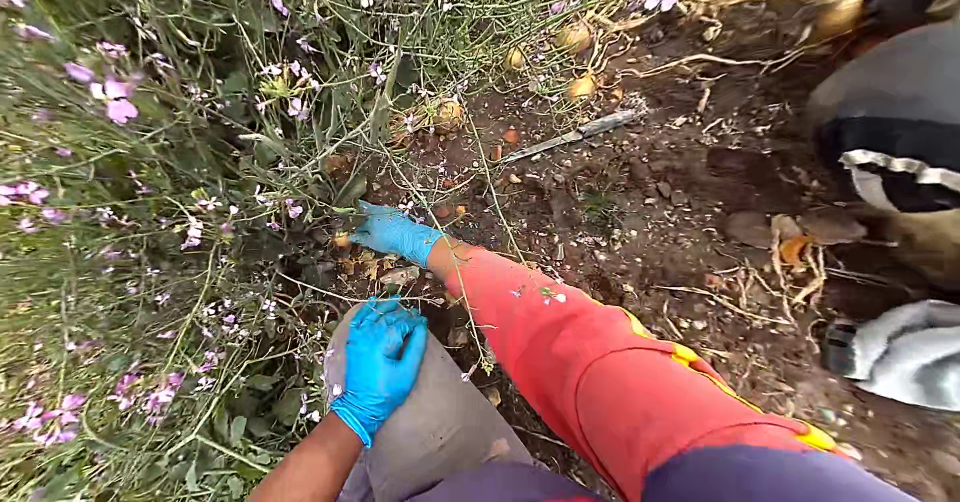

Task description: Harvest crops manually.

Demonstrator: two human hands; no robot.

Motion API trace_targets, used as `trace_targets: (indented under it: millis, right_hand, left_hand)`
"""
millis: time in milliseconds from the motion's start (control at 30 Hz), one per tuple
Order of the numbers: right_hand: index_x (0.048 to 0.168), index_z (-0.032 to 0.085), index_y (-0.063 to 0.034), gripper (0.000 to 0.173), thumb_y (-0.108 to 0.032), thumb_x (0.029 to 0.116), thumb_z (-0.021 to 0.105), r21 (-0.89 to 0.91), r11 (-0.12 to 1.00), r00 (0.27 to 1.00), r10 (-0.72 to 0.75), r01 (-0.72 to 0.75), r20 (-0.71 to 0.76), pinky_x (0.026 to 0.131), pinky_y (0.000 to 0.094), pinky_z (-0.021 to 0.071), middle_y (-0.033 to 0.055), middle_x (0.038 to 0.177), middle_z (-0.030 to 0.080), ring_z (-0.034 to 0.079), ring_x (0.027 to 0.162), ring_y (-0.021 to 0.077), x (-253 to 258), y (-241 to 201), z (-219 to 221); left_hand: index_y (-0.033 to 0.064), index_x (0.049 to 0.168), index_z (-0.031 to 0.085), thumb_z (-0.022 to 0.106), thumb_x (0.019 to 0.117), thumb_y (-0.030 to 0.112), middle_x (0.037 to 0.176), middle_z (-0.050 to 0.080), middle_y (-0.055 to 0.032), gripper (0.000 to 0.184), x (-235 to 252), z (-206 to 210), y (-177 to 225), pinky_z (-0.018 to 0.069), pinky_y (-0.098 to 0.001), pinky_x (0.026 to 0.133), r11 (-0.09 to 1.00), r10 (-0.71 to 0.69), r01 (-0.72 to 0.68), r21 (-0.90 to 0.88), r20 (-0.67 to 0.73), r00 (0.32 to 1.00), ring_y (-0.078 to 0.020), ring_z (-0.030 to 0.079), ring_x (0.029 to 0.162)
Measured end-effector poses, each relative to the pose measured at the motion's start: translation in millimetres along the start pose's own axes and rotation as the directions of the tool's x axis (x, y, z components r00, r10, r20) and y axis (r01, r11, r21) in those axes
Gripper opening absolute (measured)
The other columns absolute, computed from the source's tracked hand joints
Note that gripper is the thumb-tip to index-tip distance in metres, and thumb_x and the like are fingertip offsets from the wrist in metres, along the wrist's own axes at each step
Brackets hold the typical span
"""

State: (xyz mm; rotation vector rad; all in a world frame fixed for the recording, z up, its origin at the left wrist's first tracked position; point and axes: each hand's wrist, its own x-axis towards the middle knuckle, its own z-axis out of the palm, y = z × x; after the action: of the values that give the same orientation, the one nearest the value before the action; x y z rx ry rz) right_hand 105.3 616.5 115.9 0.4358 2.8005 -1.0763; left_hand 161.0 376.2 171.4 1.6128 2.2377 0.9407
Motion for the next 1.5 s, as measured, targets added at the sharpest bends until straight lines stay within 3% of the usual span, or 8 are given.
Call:
trace_targets:
  millis: [133,300,600,767,1033,1200,1300,1500]
  right_hand:
    - [0.139,0.064,-0.0153,0.058,-0.057,0.0995,0.057,0.157,0.971,0.983,0.181,-0.181,0.012,0.115,0.0588,0.0419,0.0135,0.142,0.063,0.056,0.137,0.0316,28.1,-8.9,20.6]
    - [0.105,0.074,-0.0064,0.042,-0.042,0.1058,0.052,-0.015,0.995,0.992,-0.093,0.095,0.086,0.097,0.0606,0.0528,0.0163,0.116,0.071,0.066,0.115,0.0347,-5.3,-16.6,58.8]
    - [0.107,0.077,-0.0065,0.041,-0.041,0.1039,0.056,0.04,0.988,0.982,-0.153,0.149,0.111,0.105,0.06,0.0485,0.0137,0.133,0.067,0.062,0.126,0.0338,-31.7,-15.8,56.0]
    - [0.103,0.079,-0.0109,0.037,-0.042,0.1014,0.058,0.002,1.0,0.968,0.011,-0.01,-0.249,0.124,0.0603,0.0267,0.0114,0.147,0.06,0.046,0.145,0.032,-95.9,15.4,52.1]
    - [0.108,0.075,-0.006,0.036,-0.032,0.1048,0.05,-0.014,0.994,0.824,0.084,-0.11,-0.56,0.128,0.0582,0.0186,0.0104,0.147,0.06,0.04,0.15,0.0286,-184.7,94.2,94.2]
    - [0.123,0.07,-0.0043,0.039,-0.026,0.1067,0.043,-0.02,0.983,0.803,0.137,-0.182,-0.58,0.128,0.0552,0.0191,0.009,0.149,0.059,0.042,0.149,0.0253,-173.3,94.7,97.1]
    - [0.123,0.07,-0.0024,0.035,-0.018,0.1044,0.045,-0.004,0.982,0.791,0.151,-0.19,-0.594,0.127,0.0561,0.0226,0.0111,0.145,0.062,0.046,0.147,0.0275,-171.7,90.2,92.4]
    - [0.121,0.069,-0.0017,0.035,-0.021,0.1056,0.044,-0.019,0.982,0.765,0.133,-0.186,-0.63,0.125,0.0588,0.0255,0.0146,0.145,0.06,0.046,0.146,0.0324,-171.9,88.4,93.1]
  left_hand:
    - [0.0245,0.103,0.081,0.056,0.1017,0.036,0.115,0.076,0.0099,0.027,-1.3,-2.2,1.0,0.0364,-0.0486,0.122,1.0,-0.022,0.022,0.0,-0.003,1.0,-0.0136,0.058,0.132]
    - [0.0219,0.101,0.082,0.058,0.1009,0.033,0.114,0.077,0.0078,0.026,-0.5,-2.3,3.1,0.038,-0.0497,0.121,1.0,0.005,-0.006,-0.016,-0.035,0.999,-0.0151,0.061,0.13]
    - [0.0221,0.1,0.082,0.057,0.1011,0.032,0.115,0.077,0.0077,0.026,0.3,-4.1,6.0,0.0387,-0.0478,0.121,1.0,0.006,-0.006,-0.007,-0.047,0.999,-0.0147,0.062,0.129]
    - [0.0219,0.102,0.082,0.058,0.1014,0.034,0.114,0.077,0.0071,0.027,0.6,-6.8,12.0,0.0375,-0.0477,0.122,0.999,0.009,-0.007,0.05,-0.034,0.999,-0.0153,0.061,0.13]
    - [0.0176,0.1,0.075,0.042,0.106,0.042,0.1,0.073,-0.0051,0.042,87.2,-1.3,42.1,0.0532,-0.052,0.09,0.914,-0.135,-0.124,0.386,0.577,0.806,-0.025,0.07,0.1]
    - [0.0074,0.143,0.059,0.061,0.0949,0.041,0.154,0.047,-0.0245,0.059,194.1,-9.2,-28.3,0.0123,-0.0618,0.126,0.669,-0.186,-0.254,0.698,0.489,0.852,-0.0453,0.029,0.151]
    - [0.0019,0.145,0.055,0.075,0.0862,0.035,0.166,0.022,-0.0287,0.071,210.0,-57.0,-70.3,0.0163,-0.0636,0.125,0.556,-0.395,0.04,0.83,0.222,0.891,-0.0486,0.013,0.155]
    - [0.0175,0.137,0.067,0.071,0.0862,0.053,0.159,0.043,-0.0199,0.062,163.4,-156.7,-147.8,0.0002,-0.0852,0.112,0.373,-0.406,0.155,0.915,0.011,0.914,-0.0536,0.011,0.154]
